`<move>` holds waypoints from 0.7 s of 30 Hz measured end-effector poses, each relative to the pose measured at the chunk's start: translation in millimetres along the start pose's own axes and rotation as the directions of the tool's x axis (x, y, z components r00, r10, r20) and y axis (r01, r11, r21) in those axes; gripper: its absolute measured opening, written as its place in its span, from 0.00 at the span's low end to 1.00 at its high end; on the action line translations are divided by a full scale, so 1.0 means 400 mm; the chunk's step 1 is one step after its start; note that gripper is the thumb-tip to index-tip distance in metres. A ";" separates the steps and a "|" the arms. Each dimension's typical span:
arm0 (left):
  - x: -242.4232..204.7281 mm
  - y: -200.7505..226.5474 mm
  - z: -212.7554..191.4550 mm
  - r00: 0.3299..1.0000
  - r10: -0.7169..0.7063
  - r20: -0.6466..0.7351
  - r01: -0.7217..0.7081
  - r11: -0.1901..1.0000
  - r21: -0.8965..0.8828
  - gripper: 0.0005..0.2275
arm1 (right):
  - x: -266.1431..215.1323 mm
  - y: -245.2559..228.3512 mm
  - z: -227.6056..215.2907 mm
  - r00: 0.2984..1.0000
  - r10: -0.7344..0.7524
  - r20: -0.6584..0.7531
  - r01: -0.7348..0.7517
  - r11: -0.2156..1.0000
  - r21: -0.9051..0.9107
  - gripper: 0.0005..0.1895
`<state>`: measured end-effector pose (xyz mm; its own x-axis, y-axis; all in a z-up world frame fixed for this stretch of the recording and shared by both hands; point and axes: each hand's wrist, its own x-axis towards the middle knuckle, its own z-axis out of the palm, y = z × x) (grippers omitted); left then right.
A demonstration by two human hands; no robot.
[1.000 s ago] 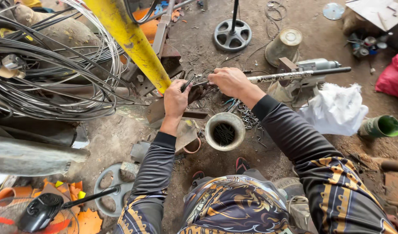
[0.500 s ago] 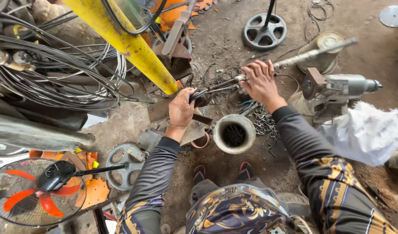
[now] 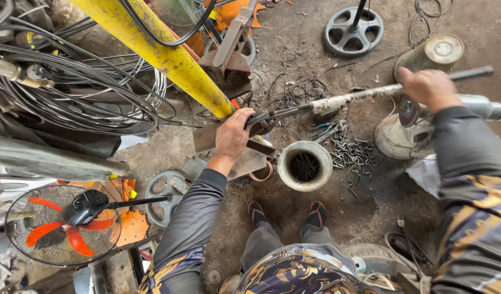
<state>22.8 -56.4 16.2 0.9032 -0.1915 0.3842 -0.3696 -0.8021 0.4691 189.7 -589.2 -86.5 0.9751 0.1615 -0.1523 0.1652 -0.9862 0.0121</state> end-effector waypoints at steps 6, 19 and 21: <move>0.012 -0.049 0.025 0.994 0.111 -0.025 -0.111 0.994 -0.014 0.17 | -0.281 0.162 0.157 0.953 0.277 -0.122 -0.261 0.956 0.131 0.39; -0.005 -0.140 0.058 0.936 0.268 -0.228 -0.293 0.953 -0.081 0.09 | -0.967 -0.333 0.242 0.687 0.706 -0.170 -0.664 0.706 0.247 0.37; -0.014 -0.166 0.059 0.941 0.150 -0.304 -0.243 0.923 -0.297 0.08 | -1.061 -0.467 0.233 0.599 0.788 -0.142 -0.742 0.613 0.272 0.37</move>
<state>47.2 -15.4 -35.7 0.7280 -0.1282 0.6735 -0.6256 -0.5260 0.5761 -268.9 -476.9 -116.4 0.7356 -0.6749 0.0590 -0.6621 -0.7346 -0.1486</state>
